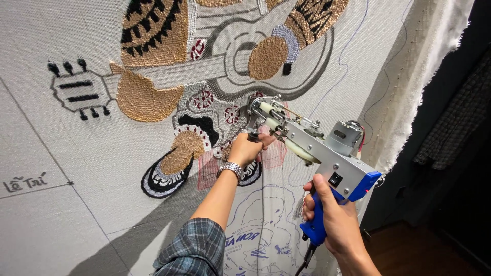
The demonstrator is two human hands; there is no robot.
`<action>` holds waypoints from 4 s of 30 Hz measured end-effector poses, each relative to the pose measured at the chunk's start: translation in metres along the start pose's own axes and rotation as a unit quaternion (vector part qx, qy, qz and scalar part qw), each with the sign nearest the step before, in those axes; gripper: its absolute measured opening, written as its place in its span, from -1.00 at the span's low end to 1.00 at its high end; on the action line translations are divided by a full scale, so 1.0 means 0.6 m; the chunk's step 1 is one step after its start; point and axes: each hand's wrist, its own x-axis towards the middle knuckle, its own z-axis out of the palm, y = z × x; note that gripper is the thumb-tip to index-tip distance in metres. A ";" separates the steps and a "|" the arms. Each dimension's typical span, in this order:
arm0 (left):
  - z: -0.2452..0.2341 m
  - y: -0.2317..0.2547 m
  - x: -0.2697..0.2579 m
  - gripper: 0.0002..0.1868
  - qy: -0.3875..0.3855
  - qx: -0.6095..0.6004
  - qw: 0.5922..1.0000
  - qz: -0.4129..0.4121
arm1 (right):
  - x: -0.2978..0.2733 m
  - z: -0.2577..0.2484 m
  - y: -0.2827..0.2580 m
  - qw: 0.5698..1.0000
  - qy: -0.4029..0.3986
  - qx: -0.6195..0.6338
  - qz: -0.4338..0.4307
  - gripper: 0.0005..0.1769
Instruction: The person uses a tufting gun to punch yarn through a stretched canvas, following a pre-drawn design and occasionally stopping to pull out loose threads by hand.
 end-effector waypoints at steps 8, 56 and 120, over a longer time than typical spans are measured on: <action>0.005 -0.004 0.002 -0.43 -0.010 0.001 1.000 0.008 | -0.003 -0.006 -0.012 1.000 -0.009 -0.006 0.006 -0.55; 0.015 0.069 -0.006 -0.81 0.366 0.207 0.880 0.220 | -0.046 -0.155 -0.066 0.998 0.034 -0.055 0.016 -0.35; 0.118 -0.068 -0.048 -0.70 -0.094 -0.184 0.978 0.029 | -0.039 -0.131 -0.058 0.996 0.042 -0.072 0.001 -0.31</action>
